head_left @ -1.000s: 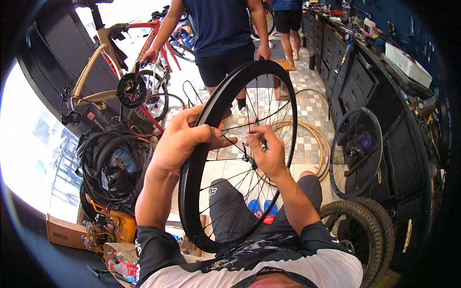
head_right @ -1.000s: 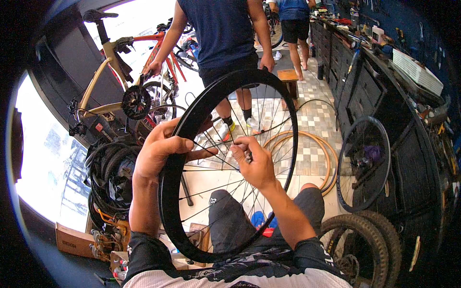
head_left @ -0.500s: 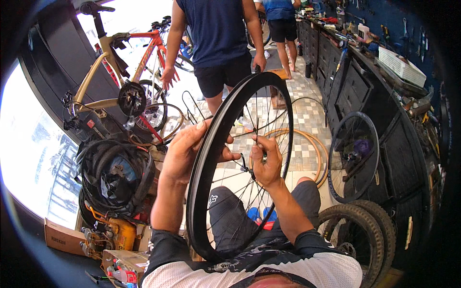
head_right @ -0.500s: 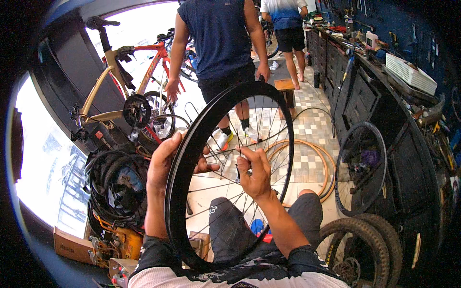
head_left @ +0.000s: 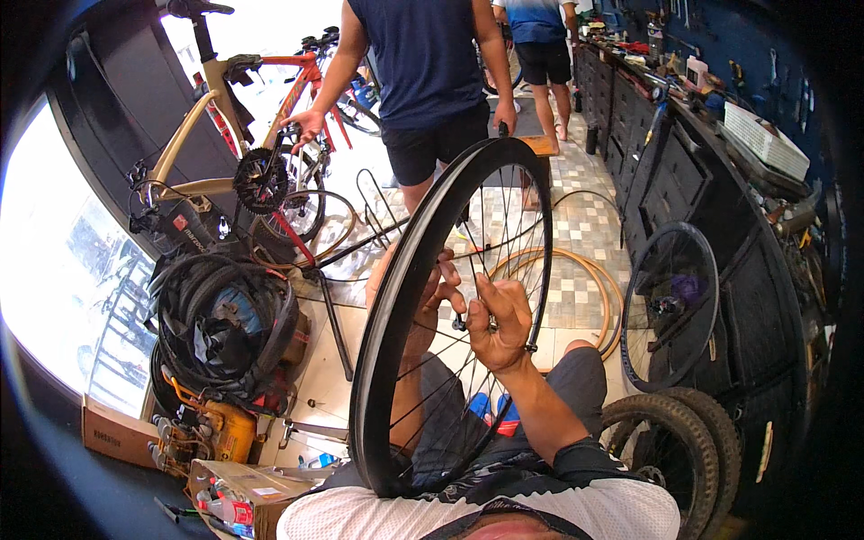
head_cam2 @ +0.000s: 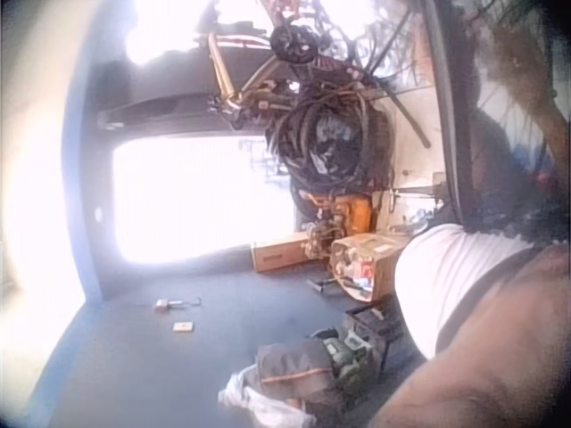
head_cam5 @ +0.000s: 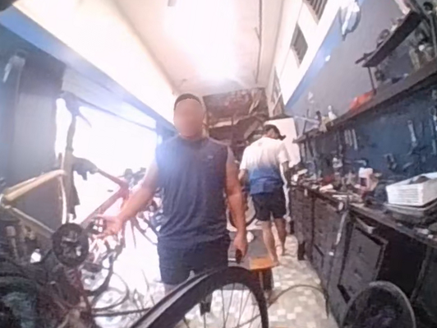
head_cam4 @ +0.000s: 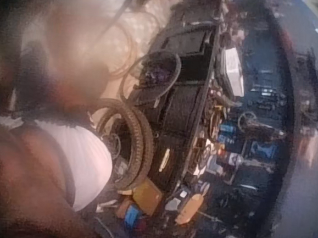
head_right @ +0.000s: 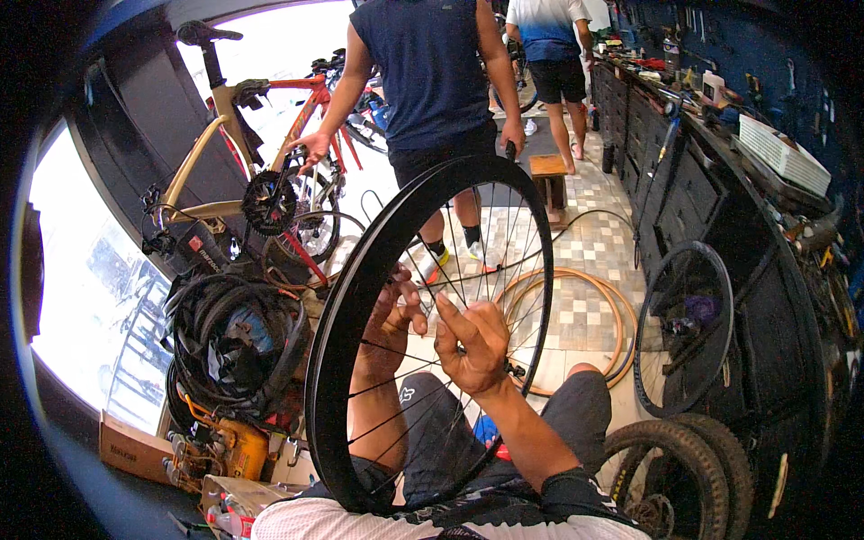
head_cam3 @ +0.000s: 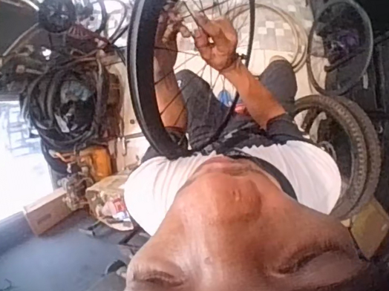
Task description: The person sits on the floor and uses a spoke wrench to adjust the tension of spokes on a bicycle wheel. They rotate the wheel and repeatedly tighten or loosen individual spokes to align the rim.
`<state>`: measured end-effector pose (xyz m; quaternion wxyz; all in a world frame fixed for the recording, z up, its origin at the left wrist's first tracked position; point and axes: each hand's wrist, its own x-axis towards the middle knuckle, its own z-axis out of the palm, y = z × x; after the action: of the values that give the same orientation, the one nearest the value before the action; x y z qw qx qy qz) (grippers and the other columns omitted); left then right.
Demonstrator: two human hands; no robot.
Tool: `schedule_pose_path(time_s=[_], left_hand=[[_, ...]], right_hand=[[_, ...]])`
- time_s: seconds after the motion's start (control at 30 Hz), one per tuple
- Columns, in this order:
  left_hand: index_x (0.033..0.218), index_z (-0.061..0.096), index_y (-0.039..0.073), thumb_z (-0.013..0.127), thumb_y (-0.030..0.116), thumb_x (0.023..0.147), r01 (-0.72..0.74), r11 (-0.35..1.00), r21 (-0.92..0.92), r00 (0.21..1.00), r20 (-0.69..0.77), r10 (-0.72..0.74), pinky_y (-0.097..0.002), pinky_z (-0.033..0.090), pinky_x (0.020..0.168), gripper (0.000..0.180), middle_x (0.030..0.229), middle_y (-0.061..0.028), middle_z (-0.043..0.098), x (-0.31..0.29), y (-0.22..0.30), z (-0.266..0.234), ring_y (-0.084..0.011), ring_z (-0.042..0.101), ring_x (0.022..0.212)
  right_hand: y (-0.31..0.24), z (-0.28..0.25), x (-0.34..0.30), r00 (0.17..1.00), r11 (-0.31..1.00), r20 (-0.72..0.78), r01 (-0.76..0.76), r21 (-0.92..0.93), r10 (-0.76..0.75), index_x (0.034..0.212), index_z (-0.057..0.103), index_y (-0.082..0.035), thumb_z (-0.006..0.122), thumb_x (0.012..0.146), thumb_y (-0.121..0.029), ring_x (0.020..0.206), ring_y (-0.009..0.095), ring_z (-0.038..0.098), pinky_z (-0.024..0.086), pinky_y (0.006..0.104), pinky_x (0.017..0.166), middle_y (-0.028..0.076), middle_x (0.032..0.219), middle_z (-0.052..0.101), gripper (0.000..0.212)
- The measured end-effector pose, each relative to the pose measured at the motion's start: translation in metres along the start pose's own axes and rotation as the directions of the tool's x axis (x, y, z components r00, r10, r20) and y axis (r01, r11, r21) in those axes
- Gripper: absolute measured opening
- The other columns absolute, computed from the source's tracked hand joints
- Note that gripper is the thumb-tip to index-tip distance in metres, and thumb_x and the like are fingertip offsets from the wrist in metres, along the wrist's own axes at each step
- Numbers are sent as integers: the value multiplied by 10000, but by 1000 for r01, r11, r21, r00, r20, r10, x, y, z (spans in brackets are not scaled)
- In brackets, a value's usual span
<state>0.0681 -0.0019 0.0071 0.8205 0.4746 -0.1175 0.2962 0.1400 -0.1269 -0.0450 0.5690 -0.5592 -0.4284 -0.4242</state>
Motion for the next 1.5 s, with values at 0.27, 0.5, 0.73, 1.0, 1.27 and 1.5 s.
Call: schedule_pose_path(time_s=[0.27,0.5,0.73,1.0,1.27,1.5], left_hand=[[1283,625,0,604,197,1080,-21,1000,18,1000,16,21,-335,593,792,284,1100,-98,664,0,0,-16,-215,667,882],[1237,646,-80,745,-4,952,-174,982,-69,985,-6,174,-310,580,732,311,996,-186,711,10,6,-6,-225,705,881],[1213,678,-76,750,-79,913,-258,966,-4,964,69,257,-330,607,809,308,1007,-165,743,19,2,-29,-233,729,943],[1182,710,-83,804,-24,889,-222,973,-63,974,39,224,-358,616,840,313,1013,-190,757,15,7,-37,-255,754,926],[1168,717,-79,823,43,894,-200,978,-50,978,46,203,-367,614,812,319,985,-178,757,14,8,-37,-267,755,915],[1171,722,-64,809,51,912,-167,983,-81,984,48,172,-365,619,790,296,978,-167,754,15,8,-35,-255,749,900]], right_hand=[[7,20,-2,997,970,10,72,231,-76,1330,695,-65,715,862,42,564,215,413,325,380,582,-5,649,428,480],[5,21,9,992,965,72,84,249,-105,1297,717,-81,757,835,50,530,212,447,341,370,539,5,624,445,482],[-2,19,21,978,960,179,59,274,-111,1303,685,-41,733,892,29,563,226,475,356,371,579,33,661,502,420],[-7,22,19,981,961,155,68,266,-113,1298,704,-52,734,886,4,536,216,446,339,368,555,25,635,466,417],[-6,24,16,987,964,113,83,254,-115,1307,725,-73,731,848,-22,511,209,436,339,364,532,16,609,442,462],[-7,22,18,989,957,108,69,282,-103,1277,743,-72,739,871,-43,503,207,445,342,363,521,17,609,464,407]])
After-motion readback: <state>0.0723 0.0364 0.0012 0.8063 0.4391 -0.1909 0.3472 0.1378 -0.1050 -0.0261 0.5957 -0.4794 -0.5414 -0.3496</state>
